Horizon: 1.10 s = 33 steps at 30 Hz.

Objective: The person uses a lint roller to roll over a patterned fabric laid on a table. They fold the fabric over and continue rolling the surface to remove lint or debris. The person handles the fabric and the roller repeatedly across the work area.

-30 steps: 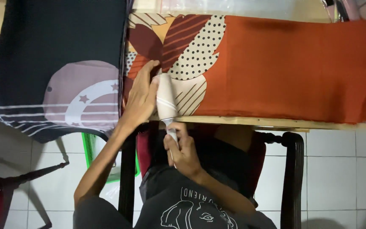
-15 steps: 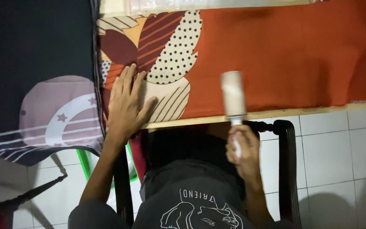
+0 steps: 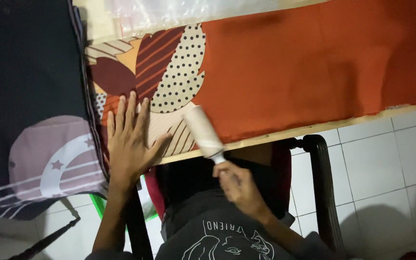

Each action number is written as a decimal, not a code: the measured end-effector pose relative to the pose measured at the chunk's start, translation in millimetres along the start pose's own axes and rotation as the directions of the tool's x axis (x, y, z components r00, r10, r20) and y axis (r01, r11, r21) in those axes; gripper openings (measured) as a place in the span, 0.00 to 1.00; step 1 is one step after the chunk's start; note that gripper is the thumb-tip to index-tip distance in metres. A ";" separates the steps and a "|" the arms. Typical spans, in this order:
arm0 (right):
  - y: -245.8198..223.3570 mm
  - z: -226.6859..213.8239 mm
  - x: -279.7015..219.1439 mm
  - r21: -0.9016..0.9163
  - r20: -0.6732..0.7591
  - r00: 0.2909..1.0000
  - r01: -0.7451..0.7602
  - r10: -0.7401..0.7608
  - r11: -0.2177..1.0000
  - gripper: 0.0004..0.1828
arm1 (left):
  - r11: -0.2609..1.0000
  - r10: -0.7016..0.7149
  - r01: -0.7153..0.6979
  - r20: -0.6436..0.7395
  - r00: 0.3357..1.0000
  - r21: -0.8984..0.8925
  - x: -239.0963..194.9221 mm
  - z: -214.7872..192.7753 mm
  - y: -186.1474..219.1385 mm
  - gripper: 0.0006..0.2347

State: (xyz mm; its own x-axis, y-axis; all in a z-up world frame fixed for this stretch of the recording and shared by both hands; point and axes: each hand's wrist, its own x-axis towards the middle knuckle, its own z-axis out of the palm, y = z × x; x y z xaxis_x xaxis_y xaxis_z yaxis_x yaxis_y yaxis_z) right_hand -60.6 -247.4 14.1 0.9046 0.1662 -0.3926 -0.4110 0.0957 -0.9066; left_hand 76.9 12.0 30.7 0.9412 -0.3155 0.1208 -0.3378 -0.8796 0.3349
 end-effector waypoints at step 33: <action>-39.1 -141.1 -23.9 -0.381 -0.612 0.718 0.100 -0.331 0.919 0.18 | 0.999 -0.029 0.028 0.026 0.999 0.043 1.3 -1.5 5.0 0.38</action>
State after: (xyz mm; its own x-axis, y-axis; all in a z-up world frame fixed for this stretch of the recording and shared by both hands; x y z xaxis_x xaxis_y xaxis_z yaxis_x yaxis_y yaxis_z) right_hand -50.2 -393.6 37.2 0.8549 -0.5132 -0.0762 -0.2445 -0.2689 -0.9316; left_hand 76.4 7.8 34.0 0.9504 -0.2988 0.0866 -0.3109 -0.9026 0.2976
